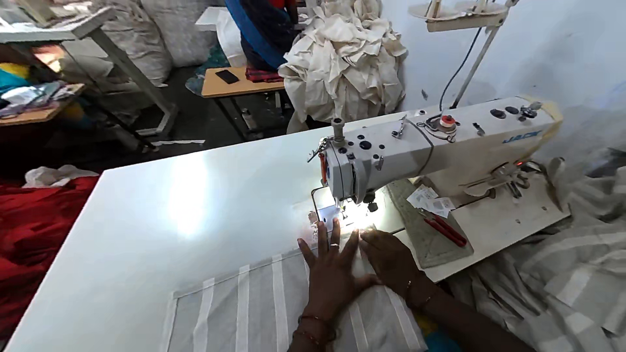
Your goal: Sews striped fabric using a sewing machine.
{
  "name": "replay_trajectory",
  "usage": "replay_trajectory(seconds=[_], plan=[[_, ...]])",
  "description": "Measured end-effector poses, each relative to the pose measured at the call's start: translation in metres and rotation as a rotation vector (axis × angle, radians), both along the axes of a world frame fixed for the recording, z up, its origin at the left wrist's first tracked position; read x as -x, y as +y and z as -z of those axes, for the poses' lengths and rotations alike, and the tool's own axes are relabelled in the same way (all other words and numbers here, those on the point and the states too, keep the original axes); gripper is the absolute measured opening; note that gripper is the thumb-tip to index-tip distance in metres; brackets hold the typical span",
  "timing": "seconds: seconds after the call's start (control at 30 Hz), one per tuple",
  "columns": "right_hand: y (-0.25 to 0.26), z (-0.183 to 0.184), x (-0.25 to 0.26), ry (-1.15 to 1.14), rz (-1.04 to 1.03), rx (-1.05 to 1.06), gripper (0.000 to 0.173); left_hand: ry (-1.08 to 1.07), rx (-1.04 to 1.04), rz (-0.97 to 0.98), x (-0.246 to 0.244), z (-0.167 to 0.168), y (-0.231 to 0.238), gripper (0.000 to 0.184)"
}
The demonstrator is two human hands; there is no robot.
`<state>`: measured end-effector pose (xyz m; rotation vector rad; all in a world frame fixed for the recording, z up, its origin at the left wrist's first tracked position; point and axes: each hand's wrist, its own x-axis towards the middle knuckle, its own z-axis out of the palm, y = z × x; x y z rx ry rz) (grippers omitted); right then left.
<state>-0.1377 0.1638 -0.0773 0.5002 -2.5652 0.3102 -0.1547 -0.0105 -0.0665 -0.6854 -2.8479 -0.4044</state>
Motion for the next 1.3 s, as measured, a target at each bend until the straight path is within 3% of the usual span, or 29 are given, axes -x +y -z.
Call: replay_trajectory(seconds=[0.13,0.37,0.6,0.7,0.83,0.9,0.97,1.17,1.23,1.3], plan=[[0.0,0.001,0.015,-0.033,0.011,-0.012,0.03,0.073,-0.041,0.009,-0.025,0.009,0.009,0.089],[-0.01,-0.014,0.044,-0.125,0.007,-0.053,0.031,0.063,-0.009,0.046,0.016,0.002,-0.005,0.097],[-0.005,-0.018,0.052,-0.15,-0.01,-0.011,0.03,0.001,0.02,0.021,0.022,-0.002,-0.003,0.101],[0.037,-0.036,0.03,-0.055,0.069,0.083,0.029,-0.009,0.015,0.017,0.023,-0.002,-0.002,0.099],[0.136,-0.069,-0.012,0.004,0.506,0.117,0.037,-0.01,0.025,0.011,0.024,-0.003,-0.002,0.099],[0.18,-0.052,-0.021,-0.041,0.585,0.114,0.038,-0.019,0.019,0.013,0.029,-0.004,-0.001,0.099],[0.202,-0.024,-0.024,-0.046,0.537,0.133,0.038,-0.041,0.036,0.007,0.031,-0.004,-0.001,0.101],[0.205,0.0,-0.026,0.164,0.531,0.156,0.046,0.01,0.019,-0.03,0.025,0.001,0.001,0.104],[0.19,-0.008,-0.03,0.219,0.549,0.308,0.044,-0.033,0.015,-0.036,0.032,-0.003,0.002,0.103],[0.147,-0.04,-0.035,0.247,0.511,0.631,0.033,-0.062,0.01,-0.039,0.037,-0.006,0.002,0.102]])
